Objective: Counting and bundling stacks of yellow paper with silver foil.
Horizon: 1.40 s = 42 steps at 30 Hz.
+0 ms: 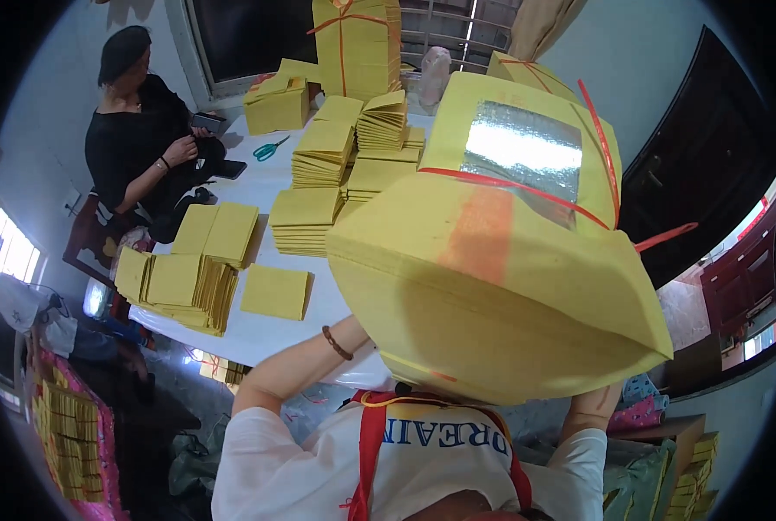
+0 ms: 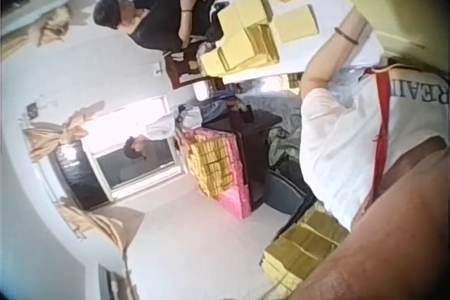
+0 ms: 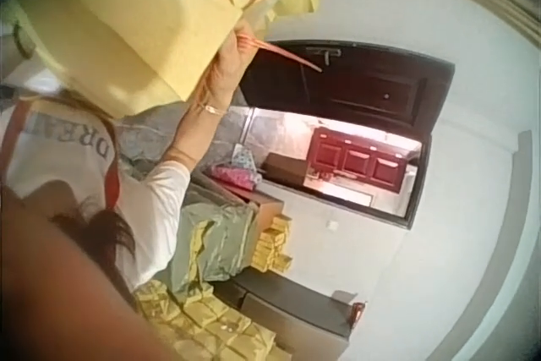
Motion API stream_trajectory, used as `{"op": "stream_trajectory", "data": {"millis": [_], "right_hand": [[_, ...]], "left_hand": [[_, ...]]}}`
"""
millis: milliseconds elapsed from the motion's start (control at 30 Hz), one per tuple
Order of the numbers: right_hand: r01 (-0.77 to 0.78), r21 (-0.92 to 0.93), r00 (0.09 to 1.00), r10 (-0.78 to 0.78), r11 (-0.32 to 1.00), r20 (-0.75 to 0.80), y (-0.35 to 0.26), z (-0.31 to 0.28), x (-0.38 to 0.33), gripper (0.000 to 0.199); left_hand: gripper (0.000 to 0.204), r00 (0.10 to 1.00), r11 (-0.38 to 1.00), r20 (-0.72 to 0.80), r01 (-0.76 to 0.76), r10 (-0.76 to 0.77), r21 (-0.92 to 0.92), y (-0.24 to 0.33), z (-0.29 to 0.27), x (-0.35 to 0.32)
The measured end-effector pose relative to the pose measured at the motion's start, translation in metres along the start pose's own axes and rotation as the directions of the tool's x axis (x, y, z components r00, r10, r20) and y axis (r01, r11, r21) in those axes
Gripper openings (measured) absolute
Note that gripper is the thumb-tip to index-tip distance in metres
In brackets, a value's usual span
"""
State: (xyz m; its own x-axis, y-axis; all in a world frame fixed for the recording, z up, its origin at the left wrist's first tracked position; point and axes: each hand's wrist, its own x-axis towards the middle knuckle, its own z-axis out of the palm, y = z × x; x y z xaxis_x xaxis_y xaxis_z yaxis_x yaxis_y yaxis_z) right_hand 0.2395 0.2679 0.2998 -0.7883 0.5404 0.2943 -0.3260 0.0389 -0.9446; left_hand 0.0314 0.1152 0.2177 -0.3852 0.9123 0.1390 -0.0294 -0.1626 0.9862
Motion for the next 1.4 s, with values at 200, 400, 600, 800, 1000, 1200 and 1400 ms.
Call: {"op": "stream_trajectory", "data": {"millis": [200,400,600,800,1000,1200,1400], "right_hand": [[-0.040,-0.001,0.998,0.040,0.999,-0.050,0.013,0.008,-0.007,0.019],[-0.162,0.033,0.986,0.163,0.986,-0.043,0.046,0.034,-0.010,0.020],[-0.255,0.049,0.965,0.257,0.966,-0.051,0.072,0.068,-0.009,0.020],[-0.342,0.072,0.924,0.350,0.937,-0.153,0.090,0.073,-0.029,0.020],[-0.368,0.107,0.899,0.383,0.924,-0.212,0.103,0.058,-0.029,0.020],[-0.360,0.108,0.913,0.374,0.927,-0.163,0.107,0.045,0.012,0.020],[-0.355,0.092,0.927,0.363,0.930,-0.091,0.114,0.028,0.077,0.020]], "left_hand": [[0.051,0.937,0.921,0.160,0.338,-0.310,-0.196,-0.065,-0.007,-0.075],[0.056,0.751,0.629,0.289,0.657,-0.593,-0.416,-0.128,-0.009,-0.132],[0.055,0.862,0.810,0.223,0.505,-0.455,-0.299,-0.193,-0.010,-0.133],[0.059,0.859,0.846,0.006,0.506,-0.513,-0.169,-0.222,0.004,-0.132],[0.062,0.739,0.705,0.235,0.673,-0.631,-0.222,-0.213,-0.004,-0.112],[0.063,0.802,0.723,0.186,0.594,-0.568,-0.352,-0.224,0.006,-0.120],[0.061,0.644,0.481,0.173,0.699,-0.745,-0.529,-0.120,0.015,-0.116]]}}
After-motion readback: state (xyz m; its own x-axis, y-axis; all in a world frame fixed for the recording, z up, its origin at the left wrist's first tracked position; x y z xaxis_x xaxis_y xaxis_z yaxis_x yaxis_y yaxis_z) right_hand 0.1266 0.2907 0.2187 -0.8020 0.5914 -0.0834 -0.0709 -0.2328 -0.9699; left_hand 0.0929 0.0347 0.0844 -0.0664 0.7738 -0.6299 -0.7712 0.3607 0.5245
